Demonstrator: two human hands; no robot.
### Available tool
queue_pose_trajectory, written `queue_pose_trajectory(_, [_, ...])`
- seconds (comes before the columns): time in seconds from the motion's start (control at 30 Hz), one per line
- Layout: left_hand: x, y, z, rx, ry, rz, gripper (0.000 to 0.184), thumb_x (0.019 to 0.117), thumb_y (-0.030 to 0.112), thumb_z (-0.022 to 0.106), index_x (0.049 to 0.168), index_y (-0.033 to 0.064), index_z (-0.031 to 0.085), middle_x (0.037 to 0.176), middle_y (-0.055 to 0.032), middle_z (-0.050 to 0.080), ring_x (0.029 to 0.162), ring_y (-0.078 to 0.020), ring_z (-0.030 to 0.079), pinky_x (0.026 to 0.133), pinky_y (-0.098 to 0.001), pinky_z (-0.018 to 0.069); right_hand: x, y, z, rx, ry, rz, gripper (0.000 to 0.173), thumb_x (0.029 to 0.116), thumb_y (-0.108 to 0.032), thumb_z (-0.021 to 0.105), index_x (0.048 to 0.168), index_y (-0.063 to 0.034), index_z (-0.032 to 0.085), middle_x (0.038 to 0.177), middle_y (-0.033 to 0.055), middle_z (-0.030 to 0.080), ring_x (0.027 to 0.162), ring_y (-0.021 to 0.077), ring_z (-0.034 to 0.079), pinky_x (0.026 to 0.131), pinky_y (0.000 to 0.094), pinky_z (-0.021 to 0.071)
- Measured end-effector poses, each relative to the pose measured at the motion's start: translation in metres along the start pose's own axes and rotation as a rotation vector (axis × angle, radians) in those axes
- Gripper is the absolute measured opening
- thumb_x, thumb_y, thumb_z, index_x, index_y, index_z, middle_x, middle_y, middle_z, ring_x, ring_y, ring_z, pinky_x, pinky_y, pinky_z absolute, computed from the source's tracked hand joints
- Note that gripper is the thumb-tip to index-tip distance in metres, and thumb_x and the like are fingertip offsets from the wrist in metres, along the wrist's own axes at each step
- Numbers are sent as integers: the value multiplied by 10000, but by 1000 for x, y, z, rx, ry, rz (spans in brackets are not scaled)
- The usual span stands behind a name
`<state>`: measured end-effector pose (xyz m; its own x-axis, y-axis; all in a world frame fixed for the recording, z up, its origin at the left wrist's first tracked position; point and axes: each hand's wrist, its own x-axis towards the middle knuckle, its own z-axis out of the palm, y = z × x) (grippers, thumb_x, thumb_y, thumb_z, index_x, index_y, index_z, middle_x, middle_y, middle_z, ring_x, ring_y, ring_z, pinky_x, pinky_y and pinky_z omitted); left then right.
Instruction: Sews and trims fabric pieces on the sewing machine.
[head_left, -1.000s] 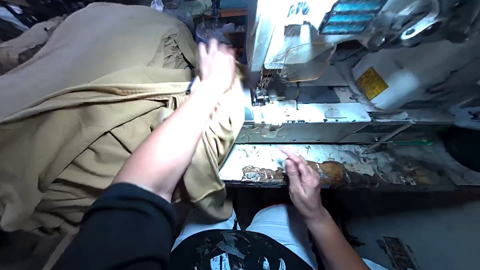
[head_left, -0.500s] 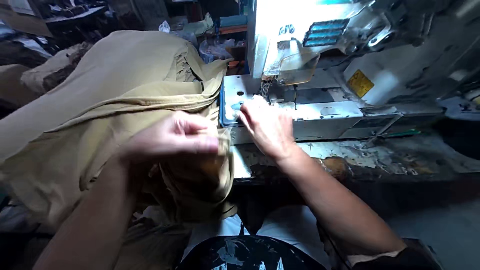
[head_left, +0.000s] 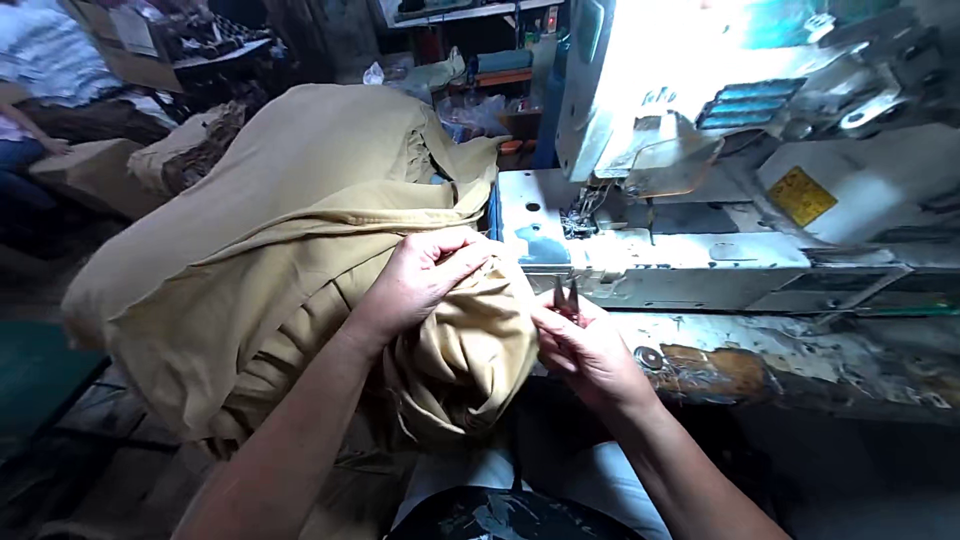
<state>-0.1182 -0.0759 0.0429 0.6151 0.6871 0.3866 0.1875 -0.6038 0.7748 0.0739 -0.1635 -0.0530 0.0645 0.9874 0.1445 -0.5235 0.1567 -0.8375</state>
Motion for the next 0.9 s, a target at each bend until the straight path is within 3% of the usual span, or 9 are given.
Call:
queue_pose_trajectory(0.1, [-2,-10,-4,187,81,84,184,1011,121,607,895,73,741,827,47,651,758,16,598,678,-139,486,-8,-7,-7,55,118,4,177,1005,-15,502,943,-112,637,561,-79,511,413,-48,382,399,109,322])
queue_pose_trajectory(0.3, [1,-17,11,364,156,235,126,962,127,673,889,65,755,847,24,656,806,-1,613,724,-145,495,-15,-2,-20,-116,200,-89,132,990,-11,554,948,-95,648,645,-65,589,473,-39,456,439,111,376])
queue_pose_trajectory(0.37, [2,-39,14,580,134,270,172,976,192,659,909,79,771,854,-15,658,778,-89,617,687,-252,502,-14,8,-35,-502,180,-203,65,975,-100,627,1004,-80,681,852,-55,673,724,-33,616,667,128,525])
queue_pose_trajectory(0.43, [0,-67,17,797,-47,113,208,988,234,655,922,70,763,905,-110,685,797,-277,688,655,-490,556,-16,17,-48,-775,212,-242,229,967,-223,654,1108,-51,710,1024,24,669,909,30,628,810,197,526])
queue_pose_trajectory(0.5, [4,-80,17,861,-245,-169,214,995,224,679,1035,33,765,1067,-197,713,1041,-419,677,872,-641,517,-22,17,-56,-879,251,-285,314,993,-266,612,1187,-42,715,1075,52,677,944,37,628,840,196,520])
queue_pose_trajectory(0.57, [12,-72,18,835,-195,-162,226,957,196,720,1110,33,756,1168,-216,699,1156,-458,612,965,-674,447,-28,13,-60,-866,306,-349,311,1054,-226,519,1201,-36,717,1009,28,685,804,-15,593,725,151,495])
queue_pose_trajectory(0.63, [25,-50,30,766,-56,-36,204,964,164,671,1102,38,753,1134,-192,705,1152,-406,625,962,-619,458,-33,11,-63,-811,370,-383,338,1085,-213,450,1211,-30,705,892,-17,639,642,-45,503,584,129,432])
queue_pose_trajectory(0.77, [65,-21,73,449,261,181,134,960,121,658,974,30,756,945,-101,714,936,-178,674,874,-354,523,-35,5,-60,-667,381,-440,326,1093,-186,432,1231,-8,667,861,-68,625,608,-75,485,555,99,422])
queue_pose_trajectory(0.9, [91,-18,97,332,250,72,174,960,175,690,1009,19,748,987,-109,715,926,-168,672,853,-337,522,-42,2,-64,-585,399,-423,307,1084,-139,433,1213,18,663,873,-72,637,635,-74,511,573,96,440])
